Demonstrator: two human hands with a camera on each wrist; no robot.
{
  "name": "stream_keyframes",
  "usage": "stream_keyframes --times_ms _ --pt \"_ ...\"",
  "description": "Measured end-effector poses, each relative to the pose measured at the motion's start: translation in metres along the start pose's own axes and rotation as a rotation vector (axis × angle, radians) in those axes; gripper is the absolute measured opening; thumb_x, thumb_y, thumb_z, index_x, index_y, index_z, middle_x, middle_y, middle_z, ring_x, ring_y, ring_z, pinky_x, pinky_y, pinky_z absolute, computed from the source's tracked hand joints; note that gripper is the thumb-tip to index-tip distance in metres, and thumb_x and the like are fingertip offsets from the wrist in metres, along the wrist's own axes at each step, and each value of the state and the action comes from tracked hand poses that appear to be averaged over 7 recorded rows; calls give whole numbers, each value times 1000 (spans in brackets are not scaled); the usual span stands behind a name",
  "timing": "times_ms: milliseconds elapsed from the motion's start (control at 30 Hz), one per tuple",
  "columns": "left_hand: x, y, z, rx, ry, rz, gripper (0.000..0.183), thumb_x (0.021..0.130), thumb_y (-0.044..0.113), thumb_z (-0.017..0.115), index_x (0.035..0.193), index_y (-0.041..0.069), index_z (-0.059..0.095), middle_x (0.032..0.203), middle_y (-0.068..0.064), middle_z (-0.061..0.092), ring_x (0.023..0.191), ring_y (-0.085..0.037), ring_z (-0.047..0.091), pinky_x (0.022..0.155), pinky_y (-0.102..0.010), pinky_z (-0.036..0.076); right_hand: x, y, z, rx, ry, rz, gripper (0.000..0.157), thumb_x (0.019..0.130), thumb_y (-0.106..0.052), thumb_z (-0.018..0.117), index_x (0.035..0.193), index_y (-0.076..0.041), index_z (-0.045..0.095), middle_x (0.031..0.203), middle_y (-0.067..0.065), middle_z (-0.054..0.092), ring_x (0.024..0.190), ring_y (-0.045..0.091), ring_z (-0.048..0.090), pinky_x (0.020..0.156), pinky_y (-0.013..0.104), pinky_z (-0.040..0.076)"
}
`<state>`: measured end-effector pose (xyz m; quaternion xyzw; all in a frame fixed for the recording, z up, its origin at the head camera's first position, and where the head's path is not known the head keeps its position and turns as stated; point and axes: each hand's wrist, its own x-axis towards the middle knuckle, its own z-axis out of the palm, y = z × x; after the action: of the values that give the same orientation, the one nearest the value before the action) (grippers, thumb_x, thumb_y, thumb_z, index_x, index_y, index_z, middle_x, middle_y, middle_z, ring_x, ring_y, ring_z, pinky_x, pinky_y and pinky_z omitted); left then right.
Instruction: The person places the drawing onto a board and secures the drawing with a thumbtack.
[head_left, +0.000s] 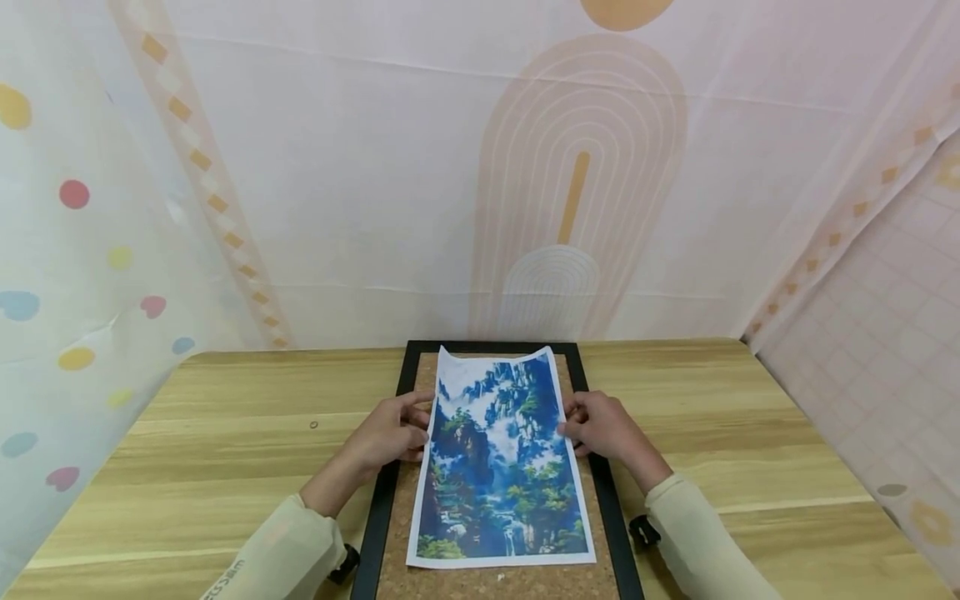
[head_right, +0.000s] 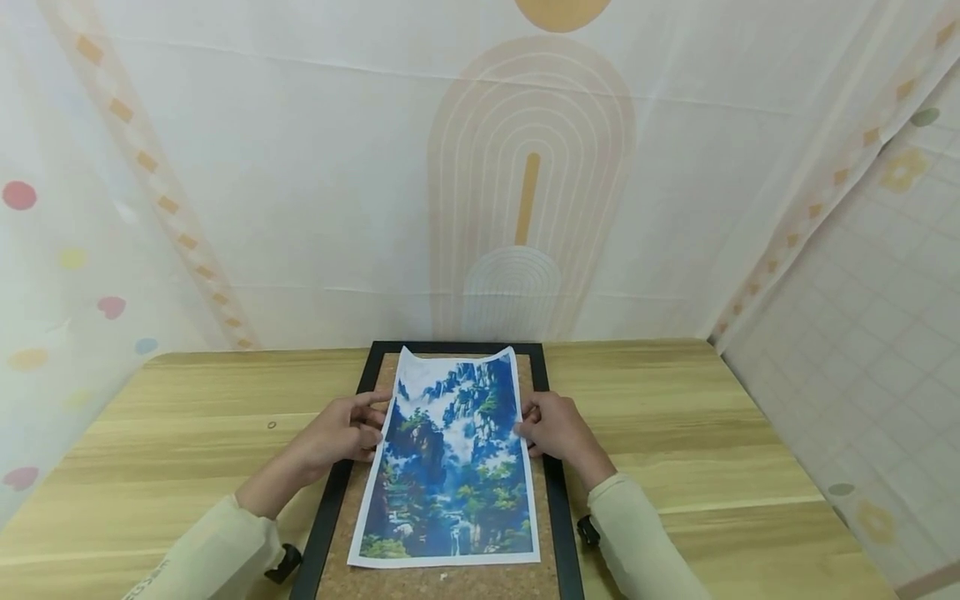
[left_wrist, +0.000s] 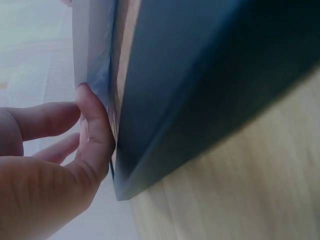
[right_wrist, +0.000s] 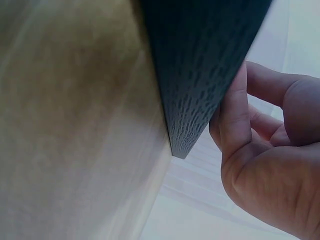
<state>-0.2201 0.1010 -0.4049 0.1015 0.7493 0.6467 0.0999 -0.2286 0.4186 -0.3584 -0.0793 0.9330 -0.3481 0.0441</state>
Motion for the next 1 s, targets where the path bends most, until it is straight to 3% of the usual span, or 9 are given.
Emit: stream_keyframes --times_ms 533,1000 --pt "-1 0 -3 76 -25 18 61 92 -17 50 151 -8 37 98 -17 49 70 -22 50 61 -36 54 -1 -6 -1 -72 23 -8 7 94 -2 70 100 0 68 79 5 63 60 16 64 55 31 57" --pt "-1 -3 2 200 53 28 59 90 -16 54 147 -8 45 93 -16 52 67 -22 53 59 -36 56 6 -2 -3 -62 -5 29 7 93 -2 71 97 0 66 77 8 61 60 18 64 56 32 58"
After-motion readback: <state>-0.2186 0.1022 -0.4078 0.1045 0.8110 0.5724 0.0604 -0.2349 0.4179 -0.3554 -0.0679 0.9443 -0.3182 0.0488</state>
